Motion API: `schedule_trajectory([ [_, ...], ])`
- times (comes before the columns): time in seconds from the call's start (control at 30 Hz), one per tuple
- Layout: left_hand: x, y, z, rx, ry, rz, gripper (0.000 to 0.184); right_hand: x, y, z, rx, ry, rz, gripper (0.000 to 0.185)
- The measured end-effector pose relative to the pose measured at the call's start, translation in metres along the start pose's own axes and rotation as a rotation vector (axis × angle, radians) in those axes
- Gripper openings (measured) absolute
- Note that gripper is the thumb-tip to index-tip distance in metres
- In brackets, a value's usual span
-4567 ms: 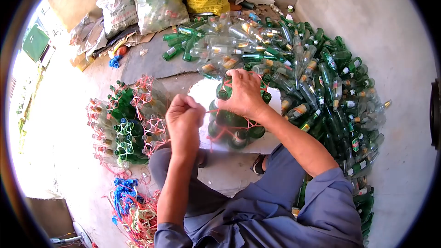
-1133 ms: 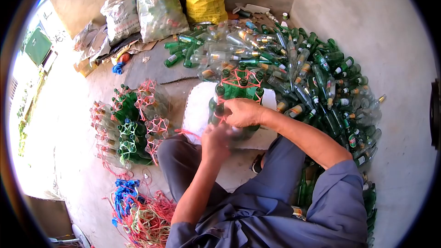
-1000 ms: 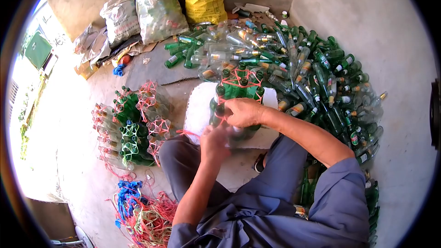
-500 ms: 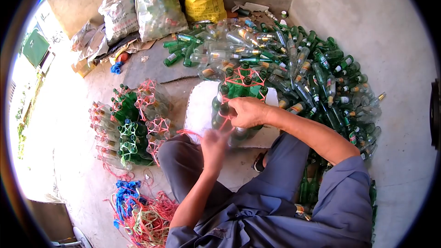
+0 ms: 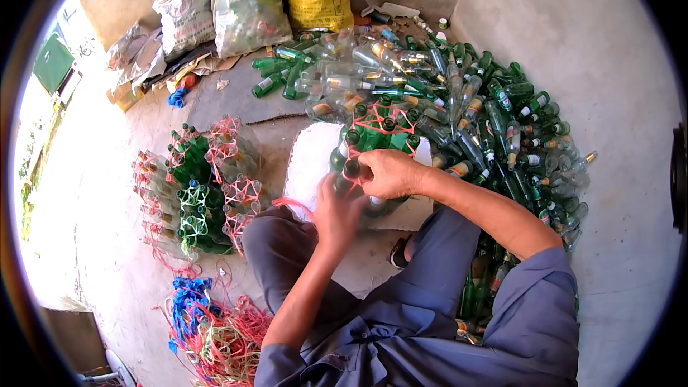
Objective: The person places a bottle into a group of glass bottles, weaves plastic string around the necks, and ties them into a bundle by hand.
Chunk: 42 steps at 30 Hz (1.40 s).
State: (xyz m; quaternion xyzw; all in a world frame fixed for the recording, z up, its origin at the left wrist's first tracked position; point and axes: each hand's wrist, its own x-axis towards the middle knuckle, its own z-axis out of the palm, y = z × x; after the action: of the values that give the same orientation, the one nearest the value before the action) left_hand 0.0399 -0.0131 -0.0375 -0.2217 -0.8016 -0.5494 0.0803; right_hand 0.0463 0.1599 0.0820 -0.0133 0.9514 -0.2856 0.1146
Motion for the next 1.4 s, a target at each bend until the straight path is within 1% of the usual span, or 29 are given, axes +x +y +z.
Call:
schedule_trajectory([
  [0.13,0.009,0.006,-0.001,0.018,-0.033,-0.036,0.067,0.000,0.000,-0.002,-0.009,-0.018,-0.016,0.021],
  [0.23,0.015,0.011,-0.002,0.076,-0.103,-0.134,0.062,0.001,0.000,-0.003,-0.001,-0.038,-0.022,0.021],
  [0.3,0.017,0.013,-0.004,0.111,-0.114,-0.119,0.058,0.002,0.002,-0.002,-0.005,-0.043,-0.029,0.020],
  [0.4,0.021,0.012,-0.001,0.159,-0.105,-0.082,0.051,0.003,0.008,0.000,0.000,-0.022,-0.096,0.018],
  [0.5,0.026,0.015,0.002,0.214,-0.108,-0.080,0.044,0.001,0.005,-0.005,-0.020,-0.047,-0.108,0.021],
  [0.63,0.034,0.020,0.003,0.288,-0.087,-0.049,0.036,-0.002,-0.001,-0.008,-0.064,-0.078,-0.057,0.027],
  [0.73,0.037,0.010,0.004,0.280,-0.065,0.000,0.033,-0.004,-0.004,-0.009,-0.078,-0.082,-0.048,0.030],
  [0.9,0.036,0.007,0.002,0.247,-0.078,0.012,0.035,-0.009,-0.007,-0.007,-0.130,-0.029,-0.058,0.033],
  [1.03,0.035,0.004,-0.001,0.222,-0.096,0.040,0.038,-0.014,-0.017,-0.006,-0.226,0.009,-0.058,0.044],
  [1.1,0.036,0.004,-0.002,0.218,-0.114,0.004,0.041,-0.015,-0.020,-0.006,-0.293,0.020,-0.077,0.048],
  [1.33,0.033,-0.004,-0.004,0.180,-0.145,0.020,0.046,-0.017,-0.020,-0.006,-0.298,0.015,-0.112,0.061],
  [1.4,0.031,-0.006,-0.004,0.137,-0.126,0.066,0.042,-0.016,-0.020,-0.005,-0.300,0.021,-0.120,0.063],
])
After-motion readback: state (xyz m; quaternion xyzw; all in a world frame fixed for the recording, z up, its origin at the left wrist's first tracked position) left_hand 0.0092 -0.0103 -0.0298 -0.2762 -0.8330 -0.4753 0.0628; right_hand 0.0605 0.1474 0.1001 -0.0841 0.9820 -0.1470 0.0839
